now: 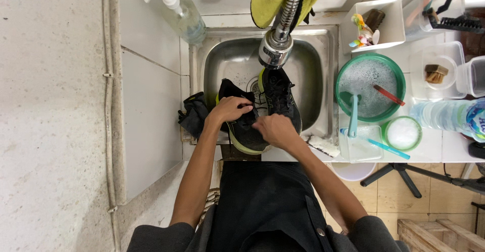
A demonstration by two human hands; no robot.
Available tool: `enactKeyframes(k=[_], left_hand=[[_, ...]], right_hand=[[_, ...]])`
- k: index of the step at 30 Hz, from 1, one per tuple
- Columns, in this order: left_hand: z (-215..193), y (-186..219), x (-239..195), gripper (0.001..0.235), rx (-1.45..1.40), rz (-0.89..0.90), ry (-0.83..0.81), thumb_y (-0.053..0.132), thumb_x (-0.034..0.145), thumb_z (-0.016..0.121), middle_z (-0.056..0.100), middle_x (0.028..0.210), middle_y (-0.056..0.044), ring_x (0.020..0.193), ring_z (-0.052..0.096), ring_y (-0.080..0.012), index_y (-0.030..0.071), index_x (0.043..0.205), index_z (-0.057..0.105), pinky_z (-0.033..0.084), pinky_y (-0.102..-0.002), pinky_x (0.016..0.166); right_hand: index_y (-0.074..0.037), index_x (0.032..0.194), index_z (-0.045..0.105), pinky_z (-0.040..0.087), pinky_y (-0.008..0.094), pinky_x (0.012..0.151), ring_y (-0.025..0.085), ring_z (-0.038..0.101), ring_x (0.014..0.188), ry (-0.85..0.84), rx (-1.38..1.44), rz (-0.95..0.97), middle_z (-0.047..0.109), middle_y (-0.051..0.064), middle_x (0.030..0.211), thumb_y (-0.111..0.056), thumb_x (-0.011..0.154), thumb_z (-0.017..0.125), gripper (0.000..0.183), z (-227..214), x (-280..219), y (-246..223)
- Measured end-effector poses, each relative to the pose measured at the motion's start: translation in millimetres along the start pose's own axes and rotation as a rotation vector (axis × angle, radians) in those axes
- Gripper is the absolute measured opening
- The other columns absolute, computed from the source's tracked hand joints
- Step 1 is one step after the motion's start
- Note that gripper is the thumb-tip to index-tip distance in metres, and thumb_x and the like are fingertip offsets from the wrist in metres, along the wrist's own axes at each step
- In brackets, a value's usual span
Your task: The person removes the laces from a pair of black and yellow sneakers in a kitchen sink. They then remove the insoles from both shoes and place them on the counter. The person handles the shoes and their components by hand throughout the process.
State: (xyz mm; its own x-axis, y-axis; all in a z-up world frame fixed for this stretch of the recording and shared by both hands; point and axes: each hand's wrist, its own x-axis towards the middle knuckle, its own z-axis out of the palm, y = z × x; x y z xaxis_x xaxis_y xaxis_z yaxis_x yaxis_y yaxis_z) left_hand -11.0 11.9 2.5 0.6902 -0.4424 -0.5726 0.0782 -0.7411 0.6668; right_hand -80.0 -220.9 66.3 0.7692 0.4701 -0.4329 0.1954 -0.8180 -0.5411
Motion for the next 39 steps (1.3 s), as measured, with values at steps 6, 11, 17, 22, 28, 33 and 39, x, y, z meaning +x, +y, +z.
enactKeyframes(k=[6,11,17,22,28,33,39], left_hand=[[-17.8,36.0,-24.8,0.061,-0.034,-0.065,-0.048,0.06,0.116,0.05,0.069,0.155,-0.019,0.152,0.055,-0.0451,0.017,0.153,0.072,0.032,-0.055,0.129],[3.3,9.8,-3.9,0.061,-0.001,-0.04,-0.057,0.066,0.114,0.051,0.065,0.16,-0.017,0.155,0.051,-0.0452,0.024,0.152,0.073,0.028,-0.055,0.13],[1.5,7.5,-6.9,0.056,-0.038,-0.047,-0.046,0.06,0.116,0.05,0.067,0.158,-0.018,0.156,0.051,-0.0443,0.023,0.151,0.074,0.025,-0.057,0.133],[7.4,-6.2,0.6,0.054,-0.089,-0.047,-0.041,0.06,0.118,0.049,0.071,0.153,-0.015,0.153,0.054,-0.0422,0.025,0.149,0.076,0.025,-0.057,0.133],[-9.7,13.5,-12.6,0.063,-0.114,-0.072,-0.058,0.063,0.118,0.045,0.073,0.149,-0.017,0.148,0.059,-0.0427,0.017,0.141,0.08,0.031,-0.058,0.132],[-26.9,29.2,-33.0,0.056,-0.287,-0.131,-0.056,0.054,0.117,0.053,0.069,0.155,-0.019,0.15,0.057,-0.0458,0.015,0.151,0.074,0.036,-0.059,0.13],[-28.3,17.0,-33.8,0.066,-0.299,-0.127,0.007,0.061,0.107,0.069,0.072,0.153,-0.019,0.147,0.063,-0.0416,0.015,0.155,0.071,0.047,-0.056,0.124]], right_hand=[[-0.012,0.078,0.072,0.052,0.044,0.085,0.029,0.063,0.085,0.081,0.926,-0.849,0.066,0.008,0.092,-0.02,0.109,0.07,0.032,-59.8,-44.4,-33.3],[-0.014,0.087,0.054,0.034,0.041,0.072,0.03,0.046,0.083,0.075,1.457,-0.682,0.051,0.011,0.087,-0.04,0.119,0.051,0.041,-81.0,-20.5,-28.7],[0.006,0.134,0.056,0.061,0.065,0.079,0.058,0.076,0.095,0.012,0.156,0.084,0.07,0.039,0.108,-0.081,0.1,0.061,0.093,-48.3,-4.4,-25.7],[0.001,0.124,0.076,0.065,0.06,0.071,0.051,0.081,0.086,0.044,-0.11,0.068,0.078,0.029,0.098,-0.052,0.11,0.063,0.057,8.0,11.5,8.4],[-0.01,0.079,0.063,0.044,0.029,0.062,0.012,0.048,0.064,-0.014,0.844,-0.381,0.053,-0.001,0.064,-0.019,0.117,0.063,0.039,-41.6,-13.0,-0.9],[-0.001,0.09,0.071,0.055,0.043,0.091,0.02,0.058,0.094,-0.012,1.042,-0.438,0.07,0.008,0.093,-0.009,0.117,0.059,0.031,-13.8,-3.8,25.9],[-0.011,0.094,0.056,0.035,0.03,0.055,0.012,0.031,0.054,-0.101,1.361,-0.219,0.04,0.0,0.061,-0.031,0.127,0.032,0.046,-10.8,9.8,11.9]])
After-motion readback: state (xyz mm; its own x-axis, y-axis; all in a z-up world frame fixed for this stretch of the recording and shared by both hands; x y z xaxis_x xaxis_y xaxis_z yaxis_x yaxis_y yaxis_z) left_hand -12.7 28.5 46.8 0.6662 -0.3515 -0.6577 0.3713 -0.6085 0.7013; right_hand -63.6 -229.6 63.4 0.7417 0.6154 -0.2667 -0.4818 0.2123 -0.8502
